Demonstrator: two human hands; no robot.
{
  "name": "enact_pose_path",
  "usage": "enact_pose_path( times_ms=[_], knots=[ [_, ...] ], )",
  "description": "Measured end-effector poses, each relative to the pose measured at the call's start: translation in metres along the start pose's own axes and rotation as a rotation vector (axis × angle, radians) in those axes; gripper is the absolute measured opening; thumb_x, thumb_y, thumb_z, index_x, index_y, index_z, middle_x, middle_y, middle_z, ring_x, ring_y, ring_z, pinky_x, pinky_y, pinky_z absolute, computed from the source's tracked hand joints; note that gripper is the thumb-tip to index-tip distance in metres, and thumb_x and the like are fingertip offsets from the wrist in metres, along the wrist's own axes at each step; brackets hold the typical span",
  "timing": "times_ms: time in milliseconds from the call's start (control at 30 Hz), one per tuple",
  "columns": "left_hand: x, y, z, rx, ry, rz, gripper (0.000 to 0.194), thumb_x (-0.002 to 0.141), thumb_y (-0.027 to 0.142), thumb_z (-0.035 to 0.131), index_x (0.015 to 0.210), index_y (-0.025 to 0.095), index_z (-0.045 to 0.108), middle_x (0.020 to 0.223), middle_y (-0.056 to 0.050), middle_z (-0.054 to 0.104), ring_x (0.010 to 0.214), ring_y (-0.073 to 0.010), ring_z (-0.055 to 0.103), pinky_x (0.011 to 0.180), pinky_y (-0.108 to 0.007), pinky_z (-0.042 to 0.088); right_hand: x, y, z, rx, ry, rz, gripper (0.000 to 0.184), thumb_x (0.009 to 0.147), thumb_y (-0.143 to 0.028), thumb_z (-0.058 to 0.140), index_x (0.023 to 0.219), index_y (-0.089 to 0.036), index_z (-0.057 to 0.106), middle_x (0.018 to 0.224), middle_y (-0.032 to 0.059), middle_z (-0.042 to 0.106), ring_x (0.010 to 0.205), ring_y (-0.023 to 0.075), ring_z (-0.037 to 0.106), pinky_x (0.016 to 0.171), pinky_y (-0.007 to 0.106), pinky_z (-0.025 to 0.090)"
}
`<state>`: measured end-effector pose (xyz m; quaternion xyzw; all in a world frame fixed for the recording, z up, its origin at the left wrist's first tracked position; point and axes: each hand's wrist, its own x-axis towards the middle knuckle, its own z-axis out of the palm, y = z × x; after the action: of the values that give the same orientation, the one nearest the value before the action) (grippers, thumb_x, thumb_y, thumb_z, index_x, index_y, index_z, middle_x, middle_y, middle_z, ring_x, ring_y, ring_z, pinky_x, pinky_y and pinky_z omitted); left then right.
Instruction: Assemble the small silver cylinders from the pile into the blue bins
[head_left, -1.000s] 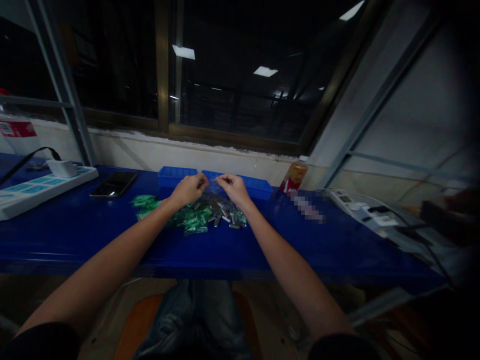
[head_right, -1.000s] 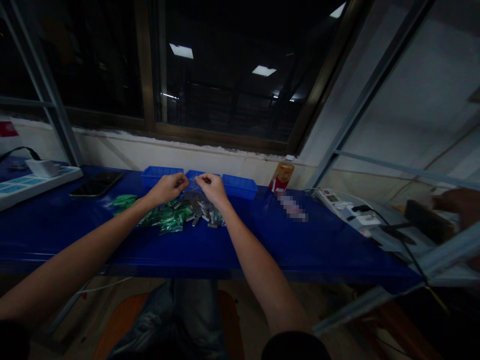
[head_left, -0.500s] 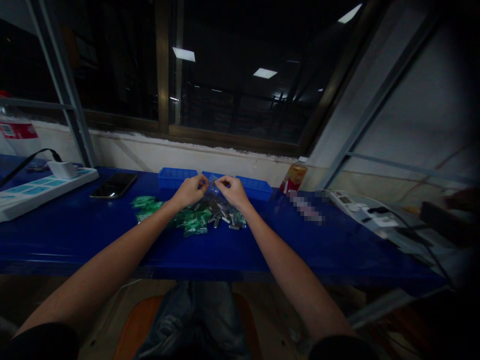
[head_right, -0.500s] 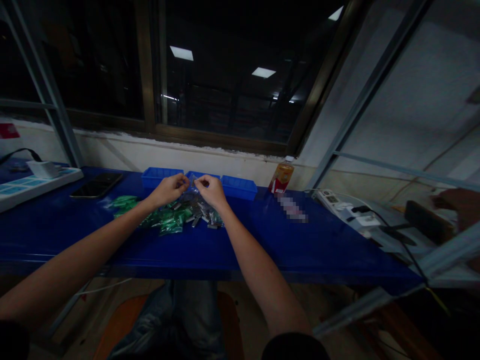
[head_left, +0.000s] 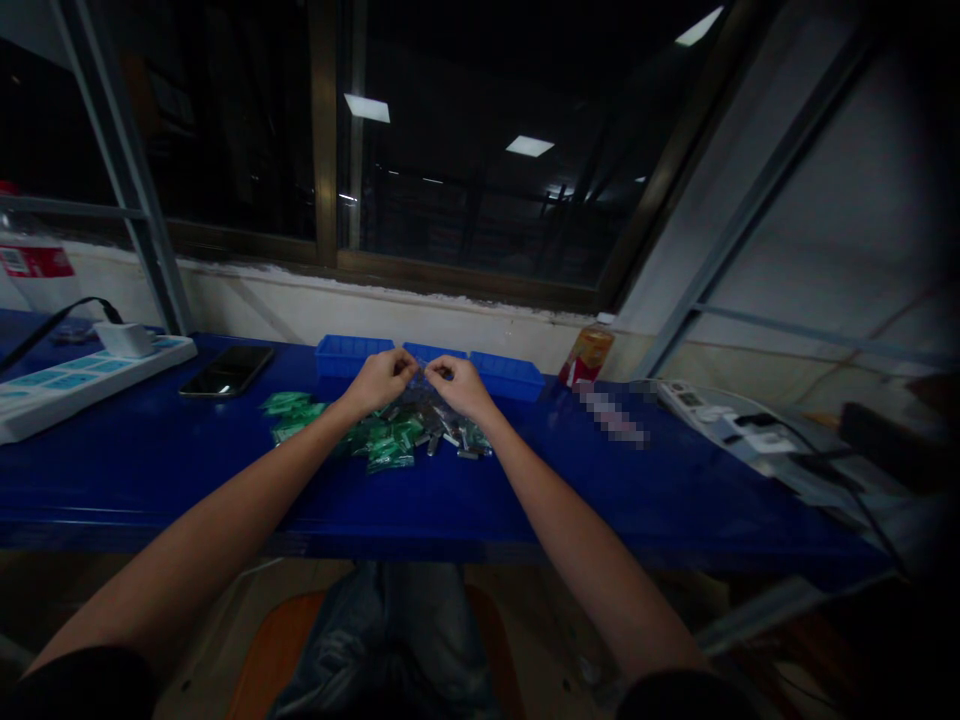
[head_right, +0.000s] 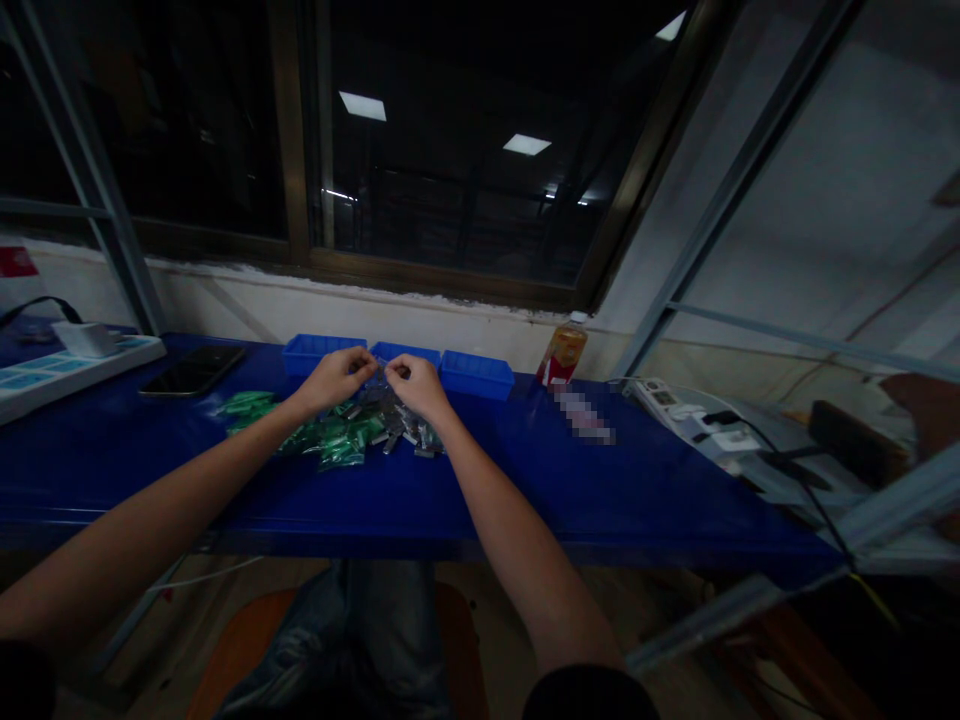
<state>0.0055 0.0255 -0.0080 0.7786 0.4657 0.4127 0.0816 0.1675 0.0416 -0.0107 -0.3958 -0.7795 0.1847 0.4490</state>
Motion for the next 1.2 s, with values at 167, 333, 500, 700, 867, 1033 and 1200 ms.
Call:
enact_pose_path(
  times_ms=[167,333,500,700,867,1033,1200],
  knots=[
    [0.000,-0.001,0.000,0.011,0.000,0.014,0.021,0.079,0.028,0.045,0.081,0.014,0.060,0.077,-0.006,0.066,0.071,-0.0167,0.058,0.067,-0.026,0.044,-0.002,-0.003,0.001,0.004,-0.023,-0.001,0.012,0.073,-0.022,0.050,0.067,-0.015,0.058,0.066,0.0000,0.060,0.064,0.0116,0.053,0.063,0.023,0.040],
    [0.000,0.002,0.000,-0.015,-0.012,0.005,0.021,0.078,0.025,0.046,0.085,0.014,0.062,0.079,-0.006,0.067,0.071,-0.0165,0.059,0.068,-0.027,0.045,-0.001,-0.003,0.001,-0.038,-0.016,-0.011,0.012,0.072,-0.020,0.049,0.065,-0.015,0.058,0.064,-0.0008,0.059,0.063,0.0114,0.053,0.063,0.023,0.039],
    [0.000,0.003,0.000,-0.017,-0.022,-0.013,0.025,0.078,0.028,0.046,0.086,0.012,0.064,0.078,-0.006,0.068,0.071,-0.0169,0.060,0.066,-0.025,0.045,-0.003,-0.002,0.003,-0.030,-0.012,-0.014,0.013,0.072,-0.022,0.050,0.065,-0.015,0.058,0.064,-0.0011,0.059,0.062,0.0112,0.052,0.062,0.023,0.039],
    [0.000,0.002,-0.001,-0.013,-0.001,-0.006,0.023,0.079,0.028,0.046,0.083,0.013,0.064,0.080,-0.006,0.068,0.074,-0.0177,0.061,0.066,-0.025,0.044,-0.002,0.000,0.004,0.014,-0.005,-0.025,0.010,0.072,-0.023,0.051,0.069,-0.016,0.058,0.065,-0.0010,0.059,0.064,0.0110,0.052,0.063,0.023,0.040],
    [0.000,0.003,-0.005,-0.008,0.094,-0.037,0.024,0.082,0.029,0.043,0.078,0.015,0.061,0.077,-0.005,0.067,0.072,-0.0163,0.059,0.066,-0.025,0.043,0.000,0.003,0.006,0.126,0.003,0.037,0.013,0.069,-0.028,0.058,0.075,-0.017,0.057,0.063,-0.0033,0.056,0.058,0.0091,0.051,0.059,0.022,0.041],
    [0.000,0.003,-0.004,-0.080,0.128,-0.026,0.015,0.080,0.024,0.045,0.080,0.015,0.058,0.079,-0.004,0.065,0.074,-0.0152,0.058,0.070,-0.025,0.044,0.000,-0.002,0.004,0.366,-0.017,0.220,0.016,0.068,-0.032,0.056,0.076,-0.018,0.056,0.048,-0.0057,0.051,0.043,0.0078,0.046,0.045,0.020,0.038],
    [0.000,0.005,-0.002,-0.123,0.110,0.091,0.015,0.077,0.017,0.046,0.084,0.016,0.059,0.085,-0.004,0.063,0.082,-0.0153,0.057,0.076,-0.027,0.044,-0.002,-0.010,-0.001,0.613,-0.019,0.307,0.013,0.065,-0.024,0.055,0.076,-0.018,0.056,0.061,-0.0006,0.063,0.055,0.0119,0.060,0.055,0.023,0.046]
  ],
)
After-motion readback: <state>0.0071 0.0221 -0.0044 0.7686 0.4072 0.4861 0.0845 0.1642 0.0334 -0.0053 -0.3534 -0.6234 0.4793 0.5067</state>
